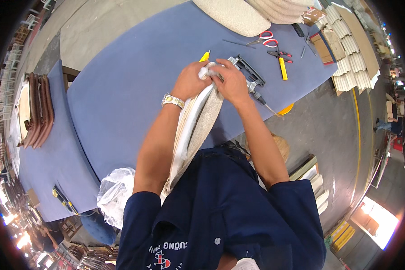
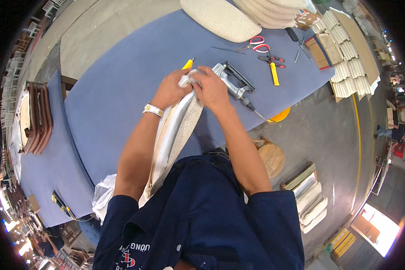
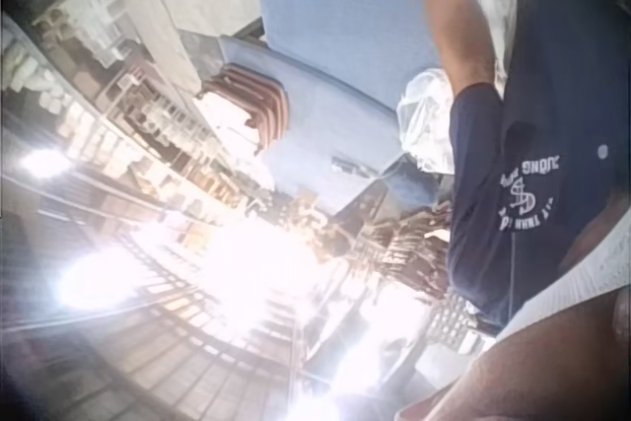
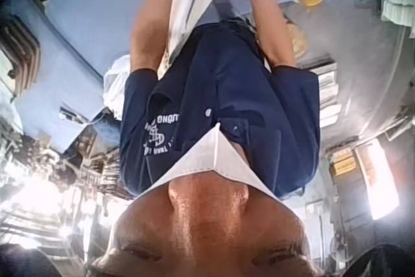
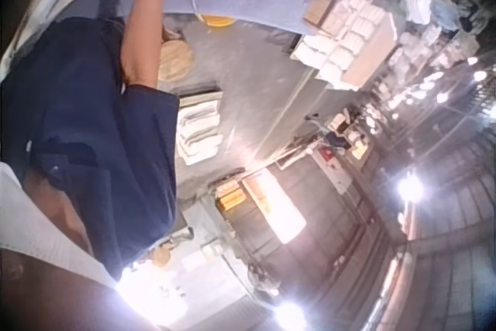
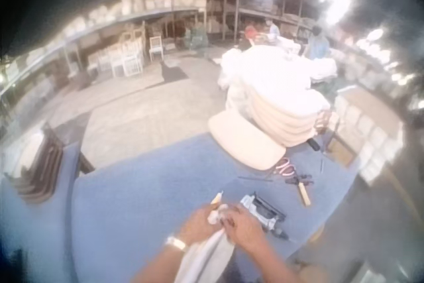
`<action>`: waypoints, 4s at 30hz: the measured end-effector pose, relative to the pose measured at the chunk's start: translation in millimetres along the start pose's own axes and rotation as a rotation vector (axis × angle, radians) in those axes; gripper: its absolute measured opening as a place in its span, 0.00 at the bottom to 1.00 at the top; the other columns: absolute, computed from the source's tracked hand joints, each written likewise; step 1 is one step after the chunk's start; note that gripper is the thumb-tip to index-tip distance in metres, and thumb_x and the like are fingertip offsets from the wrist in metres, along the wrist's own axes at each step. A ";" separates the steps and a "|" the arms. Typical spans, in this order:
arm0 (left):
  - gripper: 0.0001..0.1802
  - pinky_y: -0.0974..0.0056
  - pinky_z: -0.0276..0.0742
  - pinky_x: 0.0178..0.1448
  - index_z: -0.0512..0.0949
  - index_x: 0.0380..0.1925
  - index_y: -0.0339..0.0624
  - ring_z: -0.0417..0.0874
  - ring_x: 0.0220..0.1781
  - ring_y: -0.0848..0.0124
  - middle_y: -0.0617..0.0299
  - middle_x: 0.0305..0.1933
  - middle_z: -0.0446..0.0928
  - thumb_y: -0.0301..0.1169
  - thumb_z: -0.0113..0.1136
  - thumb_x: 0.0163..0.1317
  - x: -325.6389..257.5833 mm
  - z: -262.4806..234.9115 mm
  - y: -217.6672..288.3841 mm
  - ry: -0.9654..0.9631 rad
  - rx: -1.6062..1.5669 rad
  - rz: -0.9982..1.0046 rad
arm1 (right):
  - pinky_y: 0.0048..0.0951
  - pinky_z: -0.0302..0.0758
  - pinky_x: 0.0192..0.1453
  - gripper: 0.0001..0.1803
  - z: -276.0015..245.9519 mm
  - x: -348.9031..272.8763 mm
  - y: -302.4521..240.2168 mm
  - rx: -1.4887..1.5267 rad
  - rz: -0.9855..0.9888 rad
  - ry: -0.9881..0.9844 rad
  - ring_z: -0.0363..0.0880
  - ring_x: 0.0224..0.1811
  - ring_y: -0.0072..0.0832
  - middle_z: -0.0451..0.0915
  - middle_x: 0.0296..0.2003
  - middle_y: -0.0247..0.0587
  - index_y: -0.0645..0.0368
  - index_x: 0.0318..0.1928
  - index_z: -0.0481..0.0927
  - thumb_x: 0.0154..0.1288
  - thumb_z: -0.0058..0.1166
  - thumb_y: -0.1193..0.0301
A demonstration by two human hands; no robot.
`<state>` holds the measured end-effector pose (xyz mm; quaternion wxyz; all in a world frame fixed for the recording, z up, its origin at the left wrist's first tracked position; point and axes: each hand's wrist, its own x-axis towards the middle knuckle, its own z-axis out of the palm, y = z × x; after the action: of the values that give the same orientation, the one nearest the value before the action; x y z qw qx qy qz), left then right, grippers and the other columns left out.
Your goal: The person wraps a white fabric cover around a foam cushion, aligns the edges, and secures the fabric using a staple gun. They then trim excess fabric with a utility knife and smooth the surface. The process is repeated for multiple cushions on a blue work table.
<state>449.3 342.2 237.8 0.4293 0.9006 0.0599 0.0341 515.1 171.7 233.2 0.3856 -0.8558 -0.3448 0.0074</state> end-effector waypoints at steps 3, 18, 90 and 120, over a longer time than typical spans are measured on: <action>0.33 0.51 0.77 0.65 0.79 0.63 0.38 0.83 0.59 0.45 0.41 0.57 0.82 0.37 0.67 0.56 -4.0 10.8 2.2 0.064 0.028 -0.005 | 0.42 0.81 0.48 0.07 -10.7 1.8 -1.5 -0.131 -0.074 -0.011 0.85 0.47 0.42 0.84 0.46 0.42 0.56 0.40 0.85 0.62 0.67 0.71; 0.28 0.47 0.80 0.61 0.84 0.57 0.40 0.84 0.56 0.45 0.44 0.58 0.83 0.38 0.70 0.55 -17.9 26.7 11.6 0.259 0.043 -0.117 | 0.41 0.76 0.35 0.05 -55.7 -21.1 -103.8 0.352 -0.447 -0.315 0.80 0.32 0.45 0.78 0.31 0.46 0.59 0.41 0.79 0.72 0.56 0.71; 0.34 0.52 0.83 0.51 0.81 0.62 0.40 0.90 0.46 0.51 0.44 0.42 0.88 0.50 0.66 0.61 0.0 -58.1 -52.6 0.294 0.191 -0.304 | 0.49 0.82 0.59 0.19 104.5 110.9 -14.8 -0.152 -0.082 -0.166 0.87 0.50 0.50 0.89 0.48 0.47 0.50 0.57 0.87 0.66 0.59 0.66; 0.21 0.64 0.80 0.54 0.88 0.54 0.47 0.86 0.46 0.68 0.55 0.46 0.88 0.38 0.71 0.60 15.3 -107.5 -72.3 0.165 0.087 -0.251 | 0.43 0.79 0.65 0.28 84.9 103.1 -46.9 0.098 0.081 -0.497 0.84 0.57 0.51 0.86 0.55 0.52 0.55 0.65 0.81 0.65 0.64 0.63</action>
<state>446.6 472.1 249.5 0.3845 0.8978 0.2085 0.0515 542.6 310.5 230.8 0.3294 -0.8210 -0.3938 0.2498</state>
